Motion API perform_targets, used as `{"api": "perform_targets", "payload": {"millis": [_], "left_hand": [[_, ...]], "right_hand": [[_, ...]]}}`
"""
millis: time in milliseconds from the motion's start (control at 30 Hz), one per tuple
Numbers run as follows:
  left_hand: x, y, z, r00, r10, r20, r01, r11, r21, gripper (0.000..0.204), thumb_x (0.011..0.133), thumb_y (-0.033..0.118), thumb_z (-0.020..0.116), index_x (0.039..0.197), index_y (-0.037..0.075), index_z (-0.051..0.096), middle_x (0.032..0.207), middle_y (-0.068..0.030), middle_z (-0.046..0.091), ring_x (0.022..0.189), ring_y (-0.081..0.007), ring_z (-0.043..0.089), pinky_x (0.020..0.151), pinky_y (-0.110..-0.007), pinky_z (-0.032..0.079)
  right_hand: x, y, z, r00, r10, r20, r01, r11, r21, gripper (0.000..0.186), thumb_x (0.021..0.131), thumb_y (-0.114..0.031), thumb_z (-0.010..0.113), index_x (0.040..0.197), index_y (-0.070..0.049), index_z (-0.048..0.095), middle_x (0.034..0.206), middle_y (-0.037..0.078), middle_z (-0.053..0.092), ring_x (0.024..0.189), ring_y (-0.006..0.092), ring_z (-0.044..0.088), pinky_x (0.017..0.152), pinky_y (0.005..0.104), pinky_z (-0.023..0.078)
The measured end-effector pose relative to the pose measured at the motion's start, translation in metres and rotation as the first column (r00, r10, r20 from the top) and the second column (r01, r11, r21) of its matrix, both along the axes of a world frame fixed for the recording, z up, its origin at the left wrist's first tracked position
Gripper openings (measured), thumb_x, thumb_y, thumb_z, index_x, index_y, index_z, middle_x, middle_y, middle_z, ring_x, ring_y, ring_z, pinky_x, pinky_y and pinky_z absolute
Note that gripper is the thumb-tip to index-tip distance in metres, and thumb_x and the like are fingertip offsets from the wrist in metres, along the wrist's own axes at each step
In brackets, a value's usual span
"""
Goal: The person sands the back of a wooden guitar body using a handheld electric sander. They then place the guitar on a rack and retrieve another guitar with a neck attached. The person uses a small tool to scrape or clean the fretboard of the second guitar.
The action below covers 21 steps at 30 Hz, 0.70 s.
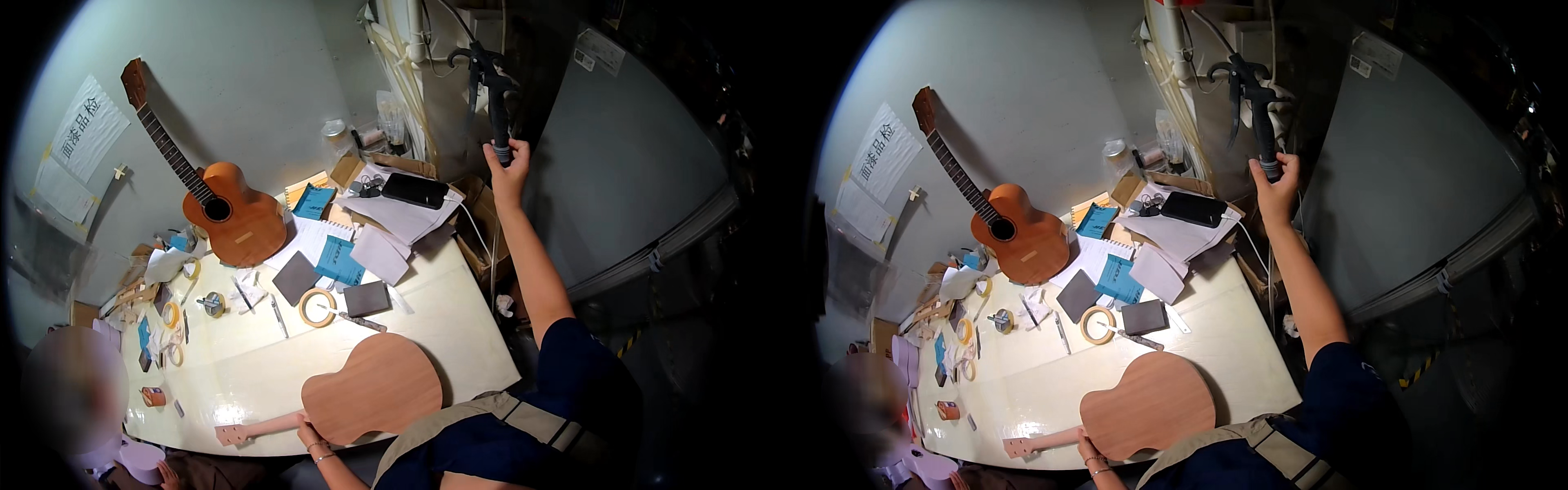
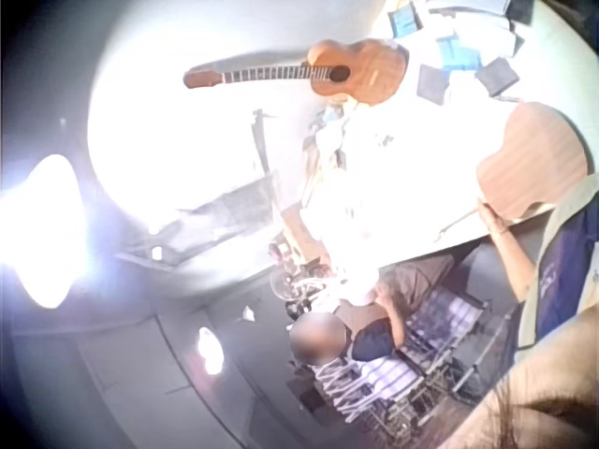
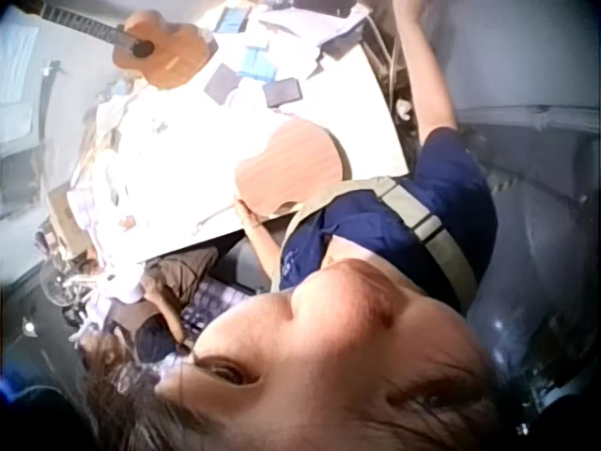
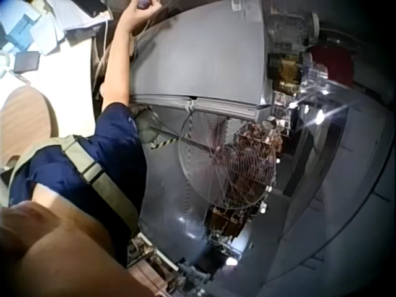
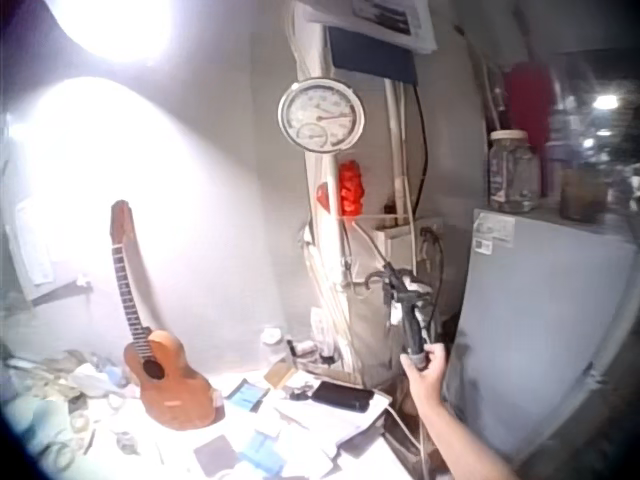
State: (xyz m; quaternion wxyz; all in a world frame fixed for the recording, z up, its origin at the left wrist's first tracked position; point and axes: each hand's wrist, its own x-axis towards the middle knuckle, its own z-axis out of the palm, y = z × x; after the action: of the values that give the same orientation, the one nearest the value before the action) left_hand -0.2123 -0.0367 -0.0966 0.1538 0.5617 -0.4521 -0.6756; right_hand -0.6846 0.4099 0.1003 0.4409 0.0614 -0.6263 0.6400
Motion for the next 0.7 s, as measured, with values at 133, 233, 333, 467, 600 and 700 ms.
{"api": "perform_targets", "payload": {"millis": [133,233,333,467,600,700], "left_hand": [[0.005,-0.014,0.008,0.993,0.0,0.118,0.007,0.998,-0.057,0.06,0.089,0.046,0.042,0.103,-0.012,0.052,0.098,-0.0203,0.059,0.08,-0.0278,0.061,0.063,-0.038,0.052],[0.006,-0.019,0.006,0.994,0.004,0.11,-0.002,1.0,-0.024,0.061,0.089,0.046,0.043,0.103,-0.012,0.052,0.096,-0.019,0.06,0.079,-0.0272,0.061,0.063,-0.038,0.051],[0.001,-0.018,0.01,0.991,0.014,0.135,-0.01,1.0,-0.029,0.061,0.088,0.046,0.044,0.101,-0.013,0.053,0.095,-0.0181,0.061,0.077,-0.0266,0.061,0.062,-0.037,0.05],[0.008,-0.03,-0.004,0.988,0.002,0.156,0.007,0.998,-0.057,0.059,0.087,0.045,0.046,0.096,-0.013,0.056,0.089,-0.0168,0.062,0.073,-0.0252,0.061,0.06,-0.036,0.049],[0.007,-0.037,-0.01,0.976,-0.007,0.217,0.024,0.997,-0.076,0.057,0.085,0.044,0.048,0.09,-0.012,0.058,0.084,-0.0154,0.062,0.072,-0.0244,0.061,0.06,-0.036,0.049],[0.006,-0.034,-0.006,0.937,-0.053,0.344,0.103,0.986,-0.128,0.059,0.084,0.046,0.05,0.089,-0.012,0.058,0.084,-0.0176,0.063,0.071,-0.0256,0.061,0.059,-0.037,0.048]], "right_hand": [[-0.012,0.004,-0.005,0.985,0.162,0.058,-0.152,0.976,-0.153,0.034,0.076,-0.007,0.069,0.098,-0.001,0.044,0.091,0.01,0.061,0.078,0.0108,0.055,0.071,0.0233,0.044],[-0.024,0.002,-0.01,0.957,0.267,0.109,-0.224,0.925,-0.307,0.031,0.078,-0.008,0.067,0.098,-0.001,0.044,0.094,0.01,0.061,0.077,0.0096,0.055,0.067,0.0214,0.043],[-0.03,0.0,-0.014,0.947,0.296,0.127,-0.245,0.918,-0.311,0.027,0.08,-0.011,0.065,0.097,-0.003,0.045,0.097,0.01,0.062,0.072,0.0083,0.054,0.059,0.0196,0.041],[-0.032,-0.003,-0.011,0.927,0.35,0.136,-0.299,0.907,-0.298,0.027,0.08,-0.01,0.065,0.096,-0.002,0.045,0.093,0.009,0.063,0.066,0.0062,0.05,0.057,0.0189,0.038],[-0.038,0.0,-0.023,0.873,0.433,0.225,-0.386,0.895,-0.226,0.029,0.079,-0.009,0.066,0.097,-0.002,0.045,0.091,0.008,0.063,0.068,0.0065,0.053,0.061,0.0191,0.041],[-0.032,-0.003,-0.047,0.848,0.438,0.298,-0.401,0.898,-0.18,0.027,0.082,-0.011,0.064,0.1,-0.002,0.046,0.098,0.009,0.063,0.084,0.0104,0.058,0.075,0.0215,0.044]]}}
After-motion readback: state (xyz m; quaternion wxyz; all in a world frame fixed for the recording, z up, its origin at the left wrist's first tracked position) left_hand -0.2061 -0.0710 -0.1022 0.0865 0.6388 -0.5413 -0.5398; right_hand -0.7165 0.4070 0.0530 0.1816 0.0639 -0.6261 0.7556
